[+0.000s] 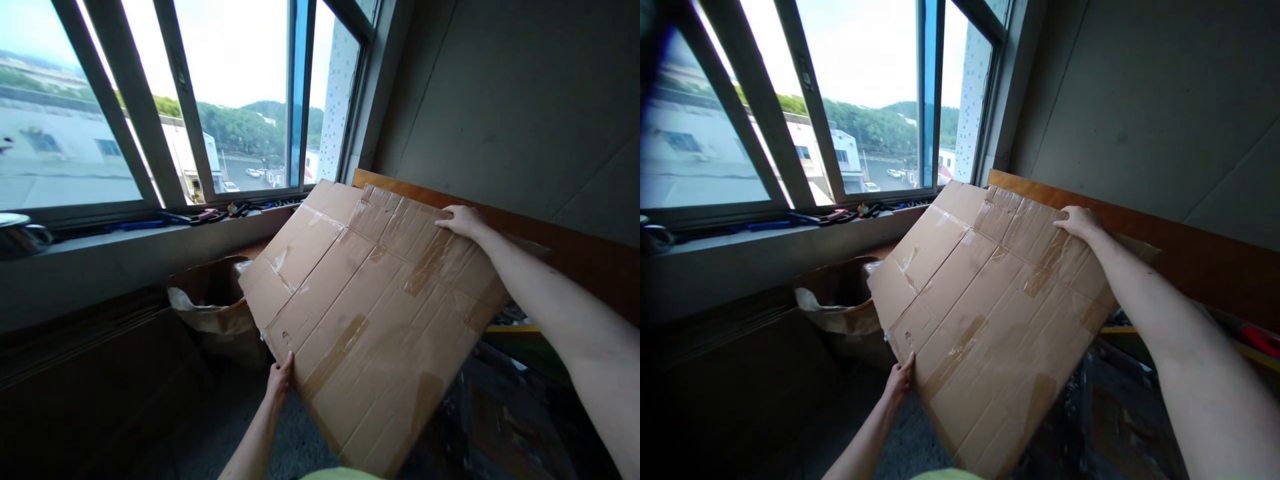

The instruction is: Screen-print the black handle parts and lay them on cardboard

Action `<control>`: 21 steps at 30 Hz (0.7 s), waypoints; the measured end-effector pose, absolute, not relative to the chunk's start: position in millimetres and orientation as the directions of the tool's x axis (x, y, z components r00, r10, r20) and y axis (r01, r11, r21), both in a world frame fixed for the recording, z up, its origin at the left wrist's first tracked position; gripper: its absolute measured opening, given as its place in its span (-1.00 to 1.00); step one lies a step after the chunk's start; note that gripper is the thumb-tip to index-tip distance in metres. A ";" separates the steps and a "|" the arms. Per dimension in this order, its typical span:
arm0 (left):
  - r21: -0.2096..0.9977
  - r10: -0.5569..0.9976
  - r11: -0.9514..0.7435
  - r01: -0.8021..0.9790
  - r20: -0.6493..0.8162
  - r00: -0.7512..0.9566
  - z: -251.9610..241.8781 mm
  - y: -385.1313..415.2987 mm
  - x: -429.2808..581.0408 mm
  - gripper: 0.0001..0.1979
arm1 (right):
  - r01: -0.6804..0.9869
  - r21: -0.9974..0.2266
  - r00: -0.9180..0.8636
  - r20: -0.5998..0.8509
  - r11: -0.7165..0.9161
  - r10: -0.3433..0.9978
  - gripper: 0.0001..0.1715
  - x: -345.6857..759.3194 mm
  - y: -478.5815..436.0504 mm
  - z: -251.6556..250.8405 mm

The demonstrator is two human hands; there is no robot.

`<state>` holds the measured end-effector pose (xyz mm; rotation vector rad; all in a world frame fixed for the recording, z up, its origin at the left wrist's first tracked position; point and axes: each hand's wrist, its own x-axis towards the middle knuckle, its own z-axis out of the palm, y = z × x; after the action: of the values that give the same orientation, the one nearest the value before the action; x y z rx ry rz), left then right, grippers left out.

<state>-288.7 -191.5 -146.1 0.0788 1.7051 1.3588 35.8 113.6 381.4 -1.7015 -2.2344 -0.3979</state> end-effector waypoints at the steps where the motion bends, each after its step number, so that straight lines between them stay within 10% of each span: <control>1: 0.797 0.534 0.368 -0.479 -0.603 -0.593 -142.8 -189.9 -292.7 -0.48 | 0.957 0.018 -0.270 0.433 0.291 0.860 -0.38 30.5 120.5 375.6; 14: 0.826 0.531 0.420 -0.376 -0.559 -0.637 -118.6 -148.1 -311.8 -0.42 | 0.689 -0.273 -0.654 0.164 0.671 0.738 -0.67 3.3 48.8 207.8; 21: 0.833 0.561 0.448 -0.325 -0.545 -0.623 -120.4 -150.8 -307.9 -0.42 | 0.716 -0.671 -0.386 -0.151 0.193 0.910 -0.65 73.5 -68.3 18.5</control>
<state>-307.9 -150.8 -120.4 0.2002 1.8392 1.2978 73.5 -68.3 18.5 -1.5457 -2.1913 0.9866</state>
